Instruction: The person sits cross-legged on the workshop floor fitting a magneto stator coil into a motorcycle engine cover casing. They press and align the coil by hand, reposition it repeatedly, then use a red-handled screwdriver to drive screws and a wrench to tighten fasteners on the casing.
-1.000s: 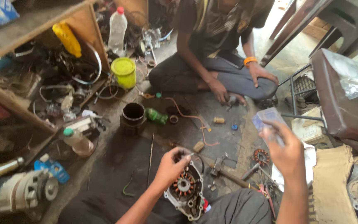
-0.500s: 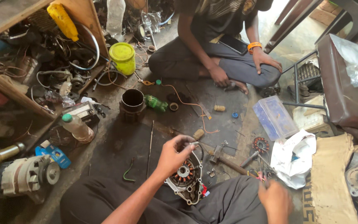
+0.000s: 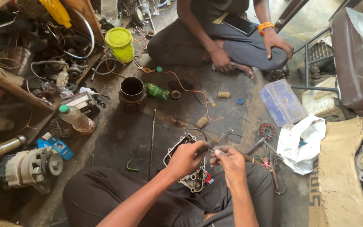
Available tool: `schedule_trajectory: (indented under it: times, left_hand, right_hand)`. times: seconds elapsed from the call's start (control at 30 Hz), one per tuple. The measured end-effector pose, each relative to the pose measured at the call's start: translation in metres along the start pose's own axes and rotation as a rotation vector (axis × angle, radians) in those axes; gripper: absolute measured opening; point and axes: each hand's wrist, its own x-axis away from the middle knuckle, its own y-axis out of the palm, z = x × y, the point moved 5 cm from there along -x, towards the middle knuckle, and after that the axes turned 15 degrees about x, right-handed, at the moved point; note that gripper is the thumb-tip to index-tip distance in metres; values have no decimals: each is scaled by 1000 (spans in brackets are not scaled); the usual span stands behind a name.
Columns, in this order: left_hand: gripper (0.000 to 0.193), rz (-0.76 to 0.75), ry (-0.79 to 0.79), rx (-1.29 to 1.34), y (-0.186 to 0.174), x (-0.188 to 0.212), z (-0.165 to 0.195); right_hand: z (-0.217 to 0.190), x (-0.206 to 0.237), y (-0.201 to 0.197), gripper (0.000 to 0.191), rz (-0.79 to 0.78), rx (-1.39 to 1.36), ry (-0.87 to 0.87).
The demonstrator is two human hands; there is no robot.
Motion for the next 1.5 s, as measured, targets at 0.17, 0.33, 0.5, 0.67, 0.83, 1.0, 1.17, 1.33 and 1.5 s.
schedule_trajectory:
  times: [0.17, 0.33, 0.5, 0.67, 0.83, 1.0, 1.17, 1.33, 1.5]
  left_hand:
    - [17, -101, 87, -186, 6, 4, -10]
    - [13, -226, 173, -367, 16, 7, -22]
    - [14, -233, 159, -376, 24, 11, -27]
    - [13, -280, 12, -297, 26, 13, -36]
    - [23, -223, -222, -237, 32, 18, -61]
    - [39, -29, -528, 36, 38, 24, -92]
    - [33, -89, -526, -18, 37, 29, -84]
    - [18, -260, 2, -273, 35, 23, -47]
    - [21, -282, -40, -288, 42, 26, -61]
  right_hand:
    - [30, -11, -8, 10, -11, 66, -23]
    - [62, -21, -15, 6, -35, 23, -22]
    - [78, -20, -19, 8, -69, -35, -83]
    - [88, -17, -17, 10, -90, -58, -48]
    - [94, -16, -12, 11, -53, -19, -51]
    - [100, -15, -5, 16, 11, 136, -170]
    - [112, -17, -10, 10, 45, 106, -132]
    - [117, -21, -21, 3, 3, -3, 46]
    - [108, -18, -19, 4, -45, -12, -28]
